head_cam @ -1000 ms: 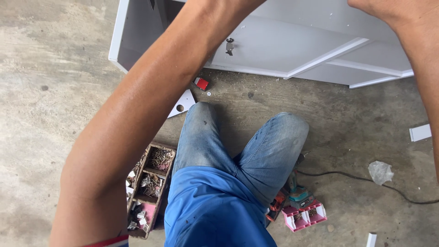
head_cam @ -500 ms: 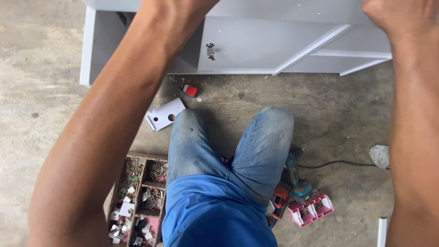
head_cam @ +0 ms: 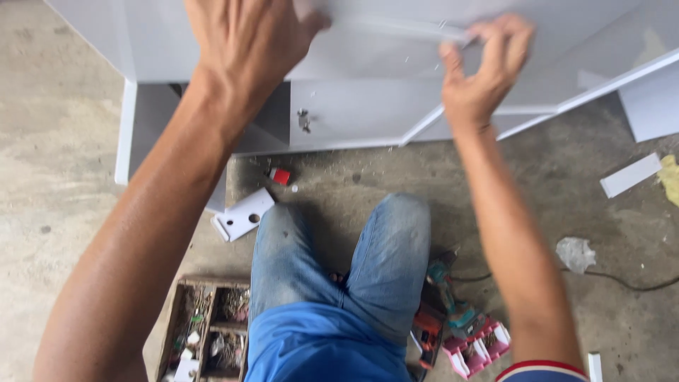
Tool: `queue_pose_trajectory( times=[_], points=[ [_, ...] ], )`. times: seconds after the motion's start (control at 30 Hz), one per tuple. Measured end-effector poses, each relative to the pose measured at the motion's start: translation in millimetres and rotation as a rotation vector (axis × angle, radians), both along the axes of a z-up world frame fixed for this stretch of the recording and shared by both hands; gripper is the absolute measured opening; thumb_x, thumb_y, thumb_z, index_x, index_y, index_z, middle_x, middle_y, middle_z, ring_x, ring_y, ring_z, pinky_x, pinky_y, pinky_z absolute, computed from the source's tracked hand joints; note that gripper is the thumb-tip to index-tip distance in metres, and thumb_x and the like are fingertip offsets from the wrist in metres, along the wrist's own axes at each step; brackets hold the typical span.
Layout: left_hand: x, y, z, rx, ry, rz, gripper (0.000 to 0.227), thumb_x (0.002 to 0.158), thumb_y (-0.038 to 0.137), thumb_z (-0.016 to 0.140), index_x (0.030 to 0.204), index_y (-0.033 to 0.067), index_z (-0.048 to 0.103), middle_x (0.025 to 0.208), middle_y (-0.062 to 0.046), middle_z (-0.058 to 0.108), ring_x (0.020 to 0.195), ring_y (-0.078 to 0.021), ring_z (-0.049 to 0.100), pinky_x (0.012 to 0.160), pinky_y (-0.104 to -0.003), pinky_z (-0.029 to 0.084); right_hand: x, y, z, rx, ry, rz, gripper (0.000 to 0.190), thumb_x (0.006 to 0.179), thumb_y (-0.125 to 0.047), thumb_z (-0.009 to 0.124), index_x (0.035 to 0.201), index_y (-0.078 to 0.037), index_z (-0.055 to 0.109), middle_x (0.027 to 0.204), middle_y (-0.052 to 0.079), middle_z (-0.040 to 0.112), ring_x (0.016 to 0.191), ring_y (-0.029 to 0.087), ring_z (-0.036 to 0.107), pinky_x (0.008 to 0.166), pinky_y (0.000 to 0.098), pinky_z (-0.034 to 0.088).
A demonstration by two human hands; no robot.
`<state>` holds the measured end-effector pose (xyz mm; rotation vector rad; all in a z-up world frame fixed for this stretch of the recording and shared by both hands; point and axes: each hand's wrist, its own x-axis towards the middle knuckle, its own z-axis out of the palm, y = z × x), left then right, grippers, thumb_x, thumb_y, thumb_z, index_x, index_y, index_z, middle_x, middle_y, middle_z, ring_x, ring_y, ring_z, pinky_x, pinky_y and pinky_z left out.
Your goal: Cutting and gluing white PVC edging strips to a furniture drawer.
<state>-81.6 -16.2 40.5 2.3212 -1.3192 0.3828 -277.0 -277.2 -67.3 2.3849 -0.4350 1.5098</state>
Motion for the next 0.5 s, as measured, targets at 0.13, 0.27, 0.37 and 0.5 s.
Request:
queue_pose_trajectory(
  times=[0.13,0.27,0.37,0.5],
  points=[
    [29.6,18.0,-9.8,-0.398,-0.562,0.044,0.094,0.060,0.054,0.093,0.128,-0.0003,0.059,0.123,-0.024,0.060,0.116,-0.0402,0.055,0.097,-0.061,0.035,6.7,45.6,5.3,0.412,-0.146,0.264,0.023,0.097,-0.012,0.082,0.105,-0.003,0.063,0.103,0.007,0.061,0.087,0.018,0.062,0.076,0.0328,0.052],
    [33.3,16.8,-12.9,-0.276,-0.387,-0.014,0.099,0.072,0.048,0.097,0.139,-0.0064,0.049,0.134,-0.028,0.043,0.135,-0.0453,0.034,0.121,-0.069,0.011,17.5,40.4,6.7,0.564,-0.270,0.326,0.019,0.100,-0.013,0.079,0.103,-0.002,0.063,0.095,0.004,0.065,0.080,0.014,0.064,0.073,0.0296,0.054],
    [33.9,14.0,-15.4,-0.262,-0.365,-0.015,0.099,0.068,0.049,0.098,0.135,-0.0057,0.049,0.126,-0.025,0.044,0.136,-0.0452,0.036,0.119,-0.069,0.011,21.8,40.6,15.1,0.617,-0.320,0.373,0.018,0.102,-0.013,0.078,0.103,-0.002,0.063,0.094,0.002,0.066,0.079,0.011,0.064,0.071,0.0257,0.055],
    [36.4,14.8,-18.4,-0.282,-0.364,0.003,0.101,0.067,0.051,0.098,0.136,-0.0046,0.050,0.126,-0.024,0.044,0.136,-0.0452,0.036,0.118,-0.070,0.009,29.5,52.3,32.3,0.560,-0.295,0.397,0.022,0.098,-0.012,0.081,0.102,-0.001,0.062,0.098,0.004,0.061,0.077,0.011,0.062,0.067,0.0247,0.053]
  ],
)
